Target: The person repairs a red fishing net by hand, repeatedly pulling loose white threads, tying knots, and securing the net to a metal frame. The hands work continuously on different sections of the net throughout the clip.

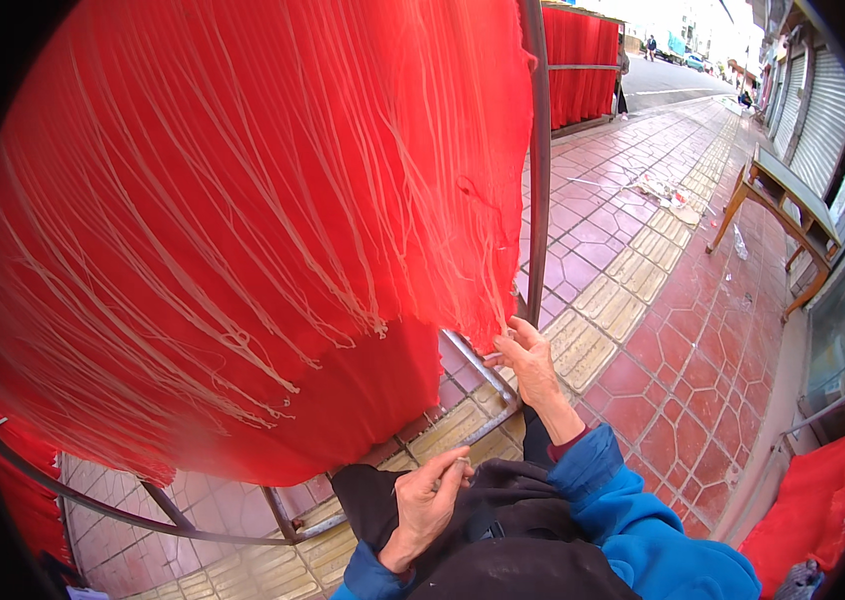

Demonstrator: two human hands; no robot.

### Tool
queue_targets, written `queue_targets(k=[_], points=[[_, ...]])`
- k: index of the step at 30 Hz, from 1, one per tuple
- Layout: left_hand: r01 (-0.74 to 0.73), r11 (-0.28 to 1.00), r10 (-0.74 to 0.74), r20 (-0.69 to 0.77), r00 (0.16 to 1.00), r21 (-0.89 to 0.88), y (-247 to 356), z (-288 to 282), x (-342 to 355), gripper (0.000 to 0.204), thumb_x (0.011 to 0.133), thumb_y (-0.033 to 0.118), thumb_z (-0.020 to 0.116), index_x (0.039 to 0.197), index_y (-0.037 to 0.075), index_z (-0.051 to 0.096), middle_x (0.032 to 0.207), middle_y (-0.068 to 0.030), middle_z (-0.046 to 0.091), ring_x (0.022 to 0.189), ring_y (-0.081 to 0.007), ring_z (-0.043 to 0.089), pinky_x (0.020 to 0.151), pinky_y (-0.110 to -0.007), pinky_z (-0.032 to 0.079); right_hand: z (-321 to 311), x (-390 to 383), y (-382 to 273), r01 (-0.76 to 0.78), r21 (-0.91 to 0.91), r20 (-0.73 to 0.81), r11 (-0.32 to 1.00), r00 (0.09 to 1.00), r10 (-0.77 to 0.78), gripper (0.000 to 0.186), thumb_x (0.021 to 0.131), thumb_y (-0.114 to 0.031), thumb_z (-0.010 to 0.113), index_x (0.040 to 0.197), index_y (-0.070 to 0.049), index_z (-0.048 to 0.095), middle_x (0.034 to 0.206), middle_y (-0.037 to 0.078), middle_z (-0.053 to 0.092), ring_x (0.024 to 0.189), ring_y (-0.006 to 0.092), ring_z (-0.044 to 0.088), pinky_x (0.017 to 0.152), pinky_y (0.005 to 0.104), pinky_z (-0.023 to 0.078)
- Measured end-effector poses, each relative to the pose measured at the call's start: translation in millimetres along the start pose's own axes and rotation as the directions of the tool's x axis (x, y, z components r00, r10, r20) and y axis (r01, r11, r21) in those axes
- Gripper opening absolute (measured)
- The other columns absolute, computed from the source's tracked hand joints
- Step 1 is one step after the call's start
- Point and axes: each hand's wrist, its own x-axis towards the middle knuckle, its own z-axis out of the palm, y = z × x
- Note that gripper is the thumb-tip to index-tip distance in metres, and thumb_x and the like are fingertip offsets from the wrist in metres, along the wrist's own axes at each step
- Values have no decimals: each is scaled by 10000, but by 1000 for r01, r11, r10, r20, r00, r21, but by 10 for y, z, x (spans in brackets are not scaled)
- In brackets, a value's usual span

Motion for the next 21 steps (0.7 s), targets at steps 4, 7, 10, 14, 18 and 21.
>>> queue_targets(k=[4, 7, 10, 14, 18, 21], points=[[-20, 999, 15, 125, 992, 41, 120, 28, 161, 207, 875, -3, 580, 1070, -3, 650, 716, -48, 666, 612, -83, 621, 573, -218, 505, 0, -275, -162, 12, -296, -127, 955, 991, -52, 481, 863, -41, 571, 1314, 52, 435, 1149, 160, 588, 849, 189, 650, 639, 268, 536], [-69, 988, 36, 227, 973, 137, 202, 34, 287, 202, 873, 2, 585, 1065, -2, 648, 734, -50, 672, 623, -77, 624, 563, -214, 501, 87, -678, -405, 51, -393, 121, 918, 993, -4, 455, 844, 1, 540, 1292, 43, 473, 1188, 144, 579, 902, 156, 630, 706, 261, 519], [-296, 932, 245, 239, 940, 208, 256, 78, 392, 224, 844, -5, 614, 1064, 18, 652, 720, -74, 662, 608, -110, 635, 559, -228, 500, 182, -952, -656, -69, -241, 402, 968, 901, 164, 426, 854, -40, 604, 1265, 24, 514, 1158, 106, 596, 998, 147, 589, 845, 274, 487], [-442, 861, 403, 193, 895, 253, 322, 93, 432, 232, 815, -4, 643, 1043, 31, 655, 715, -94, 652, 595, -155, 640, 551, -241, 495, 291, -1036, -767, -251, -227, 442, 941, 834, 329, 408, 856, -24, 629, 1246, 45, 530, 1133, 105, 609, 1041, 143, 575, 916, 279, 465], [-379, 882, 337, 187, 923, 279, 379, 36, 379, 210, 813, 36, 656, 1022, 49, 657, 733, -109, 657, 608, -212, 648, 561, -273, 502, 263, -1035, -752, -405, -168, 421, 899, 795, 437, 311, 870, -28, 617, 1165, 63, 582, 987, 113, 649, 846, 145, 628, 753, 250, 512], [-258, 928, 193, 242, 951, 271, 382, -38, 343, 201, 830, 65, 658, 1030, 49, 655, 735, -93, 661, 602, -183, 639, 558, -264, 495, 191, -1067, -758, -457, -219, 388, 862, 770, 506, 208, 885, -66, 612, 1038, 71, 643, 761, 89, 645, 648, 127, 604, 581, 231, 488]])
